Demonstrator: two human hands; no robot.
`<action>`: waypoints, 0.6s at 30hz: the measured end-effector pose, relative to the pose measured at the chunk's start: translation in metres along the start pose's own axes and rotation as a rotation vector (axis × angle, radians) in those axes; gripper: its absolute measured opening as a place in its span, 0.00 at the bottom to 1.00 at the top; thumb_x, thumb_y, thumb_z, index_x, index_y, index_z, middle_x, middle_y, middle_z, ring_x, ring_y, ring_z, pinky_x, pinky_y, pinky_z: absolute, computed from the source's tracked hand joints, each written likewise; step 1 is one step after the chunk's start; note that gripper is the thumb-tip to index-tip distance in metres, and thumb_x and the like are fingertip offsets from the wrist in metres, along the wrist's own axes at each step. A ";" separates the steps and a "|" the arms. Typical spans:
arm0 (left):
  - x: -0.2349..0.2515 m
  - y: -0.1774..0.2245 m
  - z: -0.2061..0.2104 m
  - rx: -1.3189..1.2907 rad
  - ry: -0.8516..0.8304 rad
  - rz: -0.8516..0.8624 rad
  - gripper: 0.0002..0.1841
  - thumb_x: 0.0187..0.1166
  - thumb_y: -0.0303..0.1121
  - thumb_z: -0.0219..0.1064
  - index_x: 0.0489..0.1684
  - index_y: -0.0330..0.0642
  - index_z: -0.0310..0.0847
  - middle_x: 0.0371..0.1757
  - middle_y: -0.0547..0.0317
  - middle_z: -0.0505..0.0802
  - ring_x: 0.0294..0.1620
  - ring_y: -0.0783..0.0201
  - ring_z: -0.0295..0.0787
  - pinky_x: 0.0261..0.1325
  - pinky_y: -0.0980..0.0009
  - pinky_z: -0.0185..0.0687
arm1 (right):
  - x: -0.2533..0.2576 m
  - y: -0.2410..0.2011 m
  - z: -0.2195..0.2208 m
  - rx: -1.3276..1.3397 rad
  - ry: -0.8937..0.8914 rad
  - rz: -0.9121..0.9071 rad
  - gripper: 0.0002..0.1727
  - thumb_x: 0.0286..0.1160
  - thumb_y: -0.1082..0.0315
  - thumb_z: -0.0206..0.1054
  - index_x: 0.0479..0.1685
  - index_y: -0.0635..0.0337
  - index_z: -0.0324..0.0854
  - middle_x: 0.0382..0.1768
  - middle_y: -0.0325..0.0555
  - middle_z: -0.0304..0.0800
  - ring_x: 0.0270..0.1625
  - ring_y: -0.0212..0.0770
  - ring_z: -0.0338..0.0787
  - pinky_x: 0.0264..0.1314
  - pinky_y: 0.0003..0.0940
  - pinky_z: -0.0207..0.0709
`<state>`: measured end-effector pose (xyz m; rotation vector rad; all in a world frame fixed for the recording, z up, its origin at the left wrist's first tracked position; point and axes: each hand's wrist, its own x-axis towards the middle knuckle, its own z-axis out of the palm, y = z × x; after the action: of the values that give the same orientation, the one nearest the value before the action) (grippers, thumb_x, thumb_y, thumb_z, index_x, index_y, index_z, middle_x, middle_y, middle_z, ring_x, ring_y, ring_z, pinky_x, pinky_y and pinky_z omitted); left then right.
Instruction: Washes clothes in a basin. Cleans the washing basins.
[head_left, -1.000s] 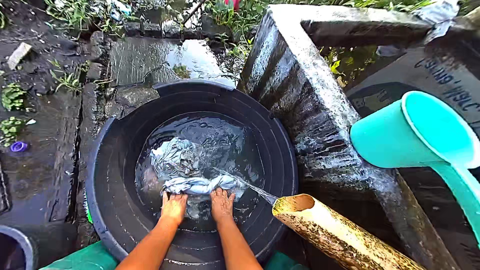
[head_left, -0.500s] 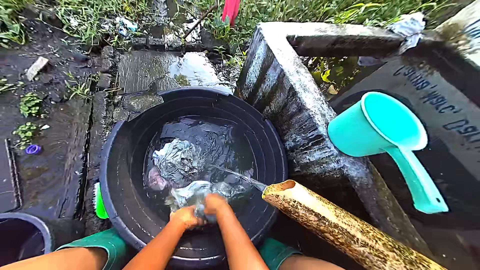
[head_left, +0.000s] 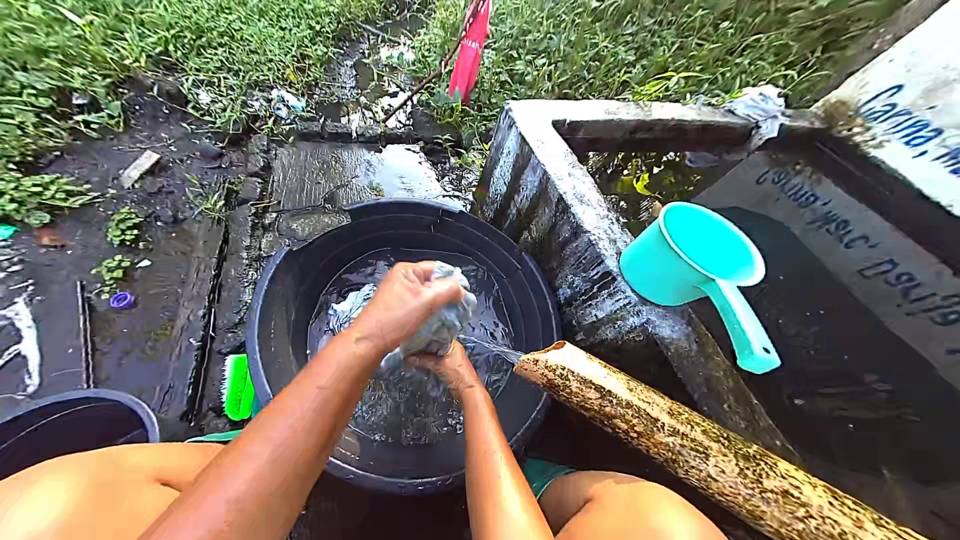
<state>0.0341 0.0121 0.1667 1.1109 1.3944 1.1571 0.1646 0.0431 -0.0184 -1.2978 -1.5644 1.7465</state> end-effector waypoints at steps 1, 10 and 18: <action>-0.002 0.001 -0.008 -0.034 0.078 0.012 0.07 0.79 0.25 0.63 0.37 0.39 0.88 0.27 0.64 0.92 0.28 0.74 0.88 0.36 0.72 0.87 | 0.001 0.000 0.000 0.035 0.076 0.043 0.29 0.62 0.77 0.82 0.66 0.67 0.80 0.57 0.56 0.90 0.56 0.44 0.90 0.61 0.44 0.85; 0.000 -0.130 -0.043 -0.146 0.213 -0.693 0.39 0.89 0.67 0.45 0.86 0.44 0.65 0.77 0.33 0.79 0.71 0.32 0.80 0.63 0.32 0.79 | -0.014 -0.068 0.011 0.464 0.066 -0.145 0.26 0.48 0.80 0.65 0.56 0.62 0.79 0.41 0.44 0.89 0.39 0.35 0.89 0.39 0.36 0.85; 0.026 -0.158 0.011 -0.620 0.452 -0.498 0.21 0.91 0.48 0.57 0.64 0.38 0.79 0.46 0.45 0.91 0.44 0.53 0.90 0.47 0.53 0.87 | 0.011 -0.026 0.009 0.563 0.296 0.102 0.46 0.84 0.44 0.61 0.97 0.45 0.41 0.81 0.61 0.70 0.75 0.56 0.78 0.71 0.56 0.76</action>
<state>0.0324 0.0180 0.0065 0.0528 1.3844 1.3684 0.1460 0.0542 0.0019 -1.2772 -0.7761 1.7776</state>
